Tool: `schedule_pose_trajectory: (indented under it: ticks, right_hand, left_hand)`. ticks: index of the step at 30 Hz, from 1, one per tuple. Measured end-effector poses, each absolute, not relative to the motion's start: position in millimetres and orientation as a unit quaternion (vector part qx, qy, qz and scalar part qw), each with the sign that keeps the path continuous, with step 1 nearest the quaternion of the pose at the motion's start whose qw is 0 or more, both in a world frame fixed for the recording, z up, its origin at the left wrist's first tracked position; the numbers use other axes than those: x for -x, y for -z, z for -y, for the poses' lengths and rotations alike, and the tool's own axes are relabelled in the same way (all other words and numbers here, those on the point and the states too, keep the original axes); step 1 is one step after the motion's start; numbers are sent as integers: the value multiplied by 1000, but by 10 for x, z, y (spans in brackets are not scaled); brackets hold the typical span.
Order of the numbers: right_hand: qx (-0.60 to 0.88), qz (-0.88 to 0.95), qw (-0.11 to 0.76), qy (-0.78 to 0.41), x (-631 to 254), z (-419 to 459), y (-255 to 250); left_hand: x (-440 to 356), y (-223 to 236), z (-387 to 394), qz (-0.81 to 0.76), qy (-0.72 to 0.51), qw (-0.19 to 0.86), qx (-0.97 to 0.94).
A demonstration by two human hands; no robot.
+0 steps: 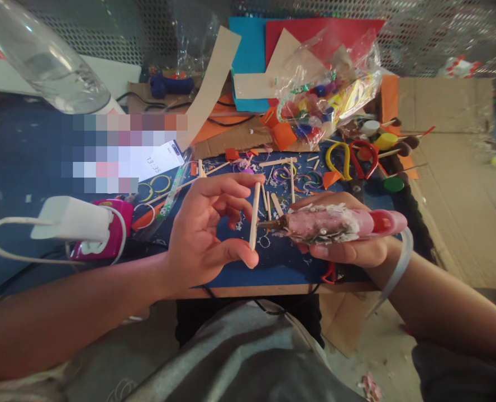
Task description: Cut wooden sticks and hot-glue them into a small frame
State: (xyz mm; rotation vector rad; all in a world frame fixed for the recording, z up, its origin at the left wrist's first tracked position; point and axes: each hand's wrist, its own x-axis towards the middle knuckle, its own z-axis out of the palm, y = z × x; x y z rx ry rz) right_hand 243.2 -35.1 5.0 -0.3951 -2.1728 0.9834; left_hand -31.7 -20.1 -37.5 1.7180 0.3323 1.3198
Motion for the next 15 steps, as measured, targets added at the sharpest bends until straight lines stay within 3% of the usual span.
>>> schedule_pose_trajectory:
  ticks: [15]
  right_hand:
    - [195,812,363,-414,-2431,364,-15]
  left_hand:
    - [312,398,195,-123,-542,459,-693]
